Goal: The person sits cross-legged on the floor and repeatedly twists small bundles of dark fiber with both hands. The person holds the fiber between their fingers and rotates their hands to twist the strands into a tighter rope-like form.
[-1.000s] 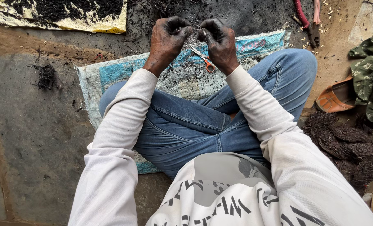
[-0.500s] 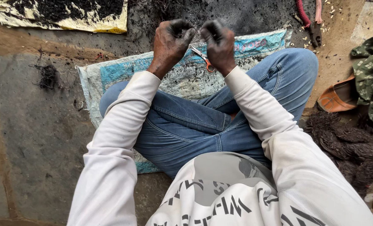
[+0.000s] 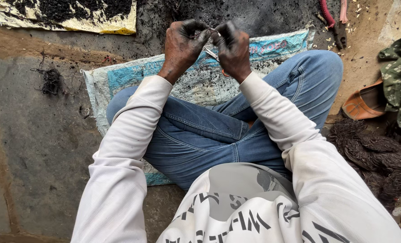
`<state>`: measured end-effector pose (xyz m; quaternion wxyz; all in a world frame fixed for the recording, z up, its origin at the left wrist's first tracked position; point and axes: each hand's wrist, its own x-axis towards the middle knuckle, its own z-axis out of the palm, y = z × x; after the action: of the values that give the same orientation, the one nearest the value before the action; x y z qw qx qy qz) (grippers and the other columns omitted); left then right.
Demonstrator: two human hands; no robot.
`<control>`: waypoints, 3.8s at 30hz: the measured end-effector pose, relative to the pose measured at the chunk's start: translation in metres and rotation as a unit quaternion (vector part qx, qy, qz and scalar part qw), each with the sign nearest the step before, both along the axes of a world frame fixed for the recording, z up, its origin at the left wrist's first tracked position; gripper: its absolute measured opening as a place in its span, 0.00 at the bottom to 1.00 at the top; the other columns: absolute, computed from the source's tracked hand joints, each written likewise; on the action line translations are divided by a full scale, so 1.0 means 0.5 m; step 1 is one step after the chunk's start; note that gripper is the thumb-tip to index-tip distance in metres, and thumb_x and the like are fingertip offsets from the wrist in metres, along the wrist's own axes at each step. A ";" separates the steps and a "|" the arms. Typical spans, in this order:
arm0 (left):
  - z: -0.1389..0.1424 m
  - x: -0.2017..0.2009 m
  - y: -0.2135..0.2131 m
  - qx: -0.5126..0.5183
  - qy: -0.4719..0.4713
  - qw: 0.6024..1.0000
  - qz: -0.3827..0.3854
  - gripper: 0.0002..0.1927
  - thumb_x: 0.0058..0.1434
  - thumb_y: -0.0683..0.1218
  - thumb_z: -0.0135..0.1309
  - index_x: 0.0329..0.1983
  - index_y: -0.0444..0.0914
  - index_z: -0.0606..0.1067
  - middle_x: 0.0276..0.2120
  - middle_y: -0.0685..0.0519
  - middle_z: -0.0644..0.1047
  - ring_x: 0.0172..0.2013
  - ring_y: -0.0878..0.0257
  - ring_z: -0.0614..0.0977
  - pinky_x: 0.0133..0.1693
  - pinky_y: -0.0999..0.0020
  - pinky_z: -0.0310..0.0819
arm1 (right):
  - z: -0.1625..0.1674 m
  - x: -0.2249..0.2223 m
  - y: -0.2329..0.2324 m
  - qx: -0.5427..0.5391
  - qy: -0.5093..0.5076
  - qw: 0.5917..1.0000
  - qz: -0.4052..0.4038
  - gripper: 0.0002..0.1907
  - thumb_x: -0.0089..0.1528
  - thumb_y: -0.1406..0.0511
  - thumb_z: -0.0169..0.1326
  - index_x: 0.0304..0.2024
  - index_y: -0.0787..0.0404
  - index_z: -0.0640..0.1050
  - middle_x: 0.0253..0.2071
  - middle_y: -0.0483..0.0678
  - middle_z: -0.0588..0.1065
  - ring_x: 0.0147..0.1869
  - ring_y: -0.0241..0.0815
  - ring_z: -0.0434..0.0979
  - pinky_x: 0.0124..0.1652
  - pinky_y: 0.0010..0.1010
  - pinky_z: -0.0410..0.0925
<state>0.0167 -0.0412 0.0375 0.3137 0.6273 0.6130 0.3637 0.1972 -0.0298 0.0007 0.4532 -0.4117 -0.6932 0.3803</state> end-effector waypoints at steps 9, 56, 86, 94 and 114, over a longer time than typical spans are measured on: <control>0.028 -0.006 -0.003 -0.050 -0.052 0.997 -0.004 0.09 0.64 0.51 0.64 0.38 0.41 0.85 0.31 0.53 0.85 0.32 0.65 0.84 0.37 0.66 0.79 | -0.017 0.016 0.019 -0.073 0.004 0.997 -0.012 0.21 0.76 0.53 0.43 0.36 0.58 0.75 0.26 0.44 0.75 0.27 0.32 0.75 0.27 0.27 0.69; -0.029 0.005 0.003 -0.040 0.025 0.996 0.079 0.10 0.62 0.52 0.63 0.37 0.41 0.83 0.34 0.52 0.82 0.34 0.60 0.82 0.38 0.62 0.76 | 0.000 -0.001 -0.015 0.030 -0.010 1.000 0.002 0.13 0.76 0.58 0.51 0.45 0.61 0.76 0.42 0.50 0.76 0.43 0.41 0.81 0.44 0.33 0.78; -0.008 -0.012 0.011 0.005 -0.047 0.999 0.015 0.05 0.67 0.46 0.62 0.42 0.39 0.83 0.34 0.53 0.85 0.36 0.65 0.87 0.41 0.66 0.82 | 0.044 0.020 0.009 -0.087 0.143 0.983 0.076 0.04 0.74 0.69 0.55 0.50 0.65 0.76 0.46 0.54 0.82 0.51 0.43 0.86 0.53 0.35 0.81; -0.016 -0.012 0.008 0.022 -0.016 1.000 0.007 0.08 0.67 0.49 0.62 0.43 0.41 0.83 0.36 0.53 0.85 0.36 0.62 0.86 0.40 0.63 0.81 | 0.053 0.021 0.004 -0.055 0.135 0.987 0.066 0.04 0.73 0.70 0.55 0.49 0.65 0.77 0.45 0.54 0.82 0.50 0.43 0.85 0.53 0.34 0.80; 0.046 0.042 -0.004 -0.046 -0.018 0.998 0.025 0.09 0.59 0.51 0.61 0.38 0.43 0.83 0.35 0.50 0.82 0.36 0.55 0.85 0.42 0.57 0.79 | 0.011 0.032 0.008 -0.145 0.150 0.978 0.028 0.07 0.70 0.68 0.57 0.48 0.66 0.78 0.43 0.48 0.80 0.47 0.35 0.81 0.49 0.27 0.75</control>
<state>0.0379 -0.0433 0.0605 0.3442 0.5903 0.6388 0.3537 0.2132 -0.0260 0.0061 0.4765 -0.3919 -0.5664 0.5464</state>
